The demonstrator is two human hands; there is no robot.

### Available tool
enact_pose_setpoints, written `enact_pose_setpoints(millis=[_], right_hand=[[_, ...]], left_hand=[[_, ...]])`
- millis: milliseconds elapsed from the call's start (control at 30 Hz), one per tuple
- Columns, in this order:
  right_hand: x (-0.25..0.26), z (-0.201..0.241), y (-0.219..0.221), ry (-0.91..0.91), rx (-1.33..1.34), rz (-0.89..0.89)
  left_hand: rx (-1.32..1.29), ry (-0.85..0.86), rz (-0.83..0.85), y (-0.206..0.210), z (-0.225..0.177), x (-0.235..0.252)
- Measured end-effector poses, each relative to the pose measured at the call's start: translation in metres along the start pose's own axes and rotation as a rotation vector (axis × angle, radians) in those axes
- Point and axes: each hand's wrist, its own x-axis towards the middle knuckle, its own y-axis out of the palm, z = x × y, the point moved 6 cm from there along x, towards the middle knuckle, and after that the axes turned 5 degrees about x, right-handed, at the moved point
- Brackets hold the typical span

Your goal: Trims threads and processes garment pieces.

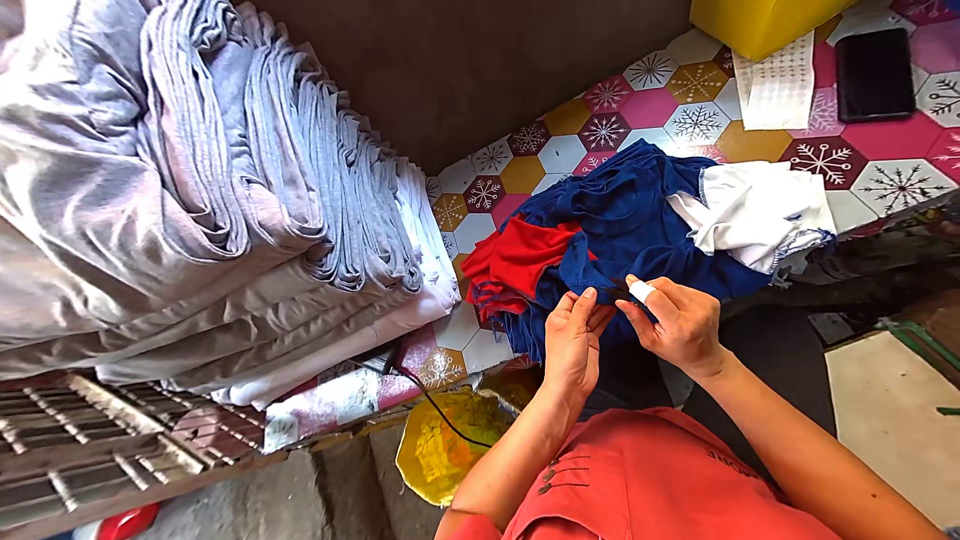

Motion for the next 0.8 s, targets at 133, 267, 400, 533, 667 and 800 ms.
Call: enact_pose_setpoints(millis=[133, 267, 400, 533, 667, 800], right_hand=[[0.001, -0.001, 0.000, 0.063, 0.084, 0.011], [-0.001, -0.011, -0.006, 0.166, 0.174, -0.001], [-0.007, -0.011, -0.006, 0.025, 0.081, 0.018], [-0.006, -0.005, -0.004, 0.005, 0.025, 0.018], [-0.005, -0.011, -0.003, 0.069, 0.107, -0.006], [-0.004, -0.048, 0.004, 0.310, 0.093, 0.084]], left_hand=[[0.035, 0.025, 0.016, -0.001, 0.000, 0.002], [-0.006, -0.001, -0.001, 0.001, -0.001, 0.002], [-0.034, -0.051, -0.012, 0.003, 0.000, 0.002], [-0.025, -0.058, -0.011, 0.005, 0.003, 0.003], [0.028, -0.053, 0.021, 0.001, 0.005, 0.005], [0.997, 0.226, 0.216, -0.013, -0.015, 0.011]])
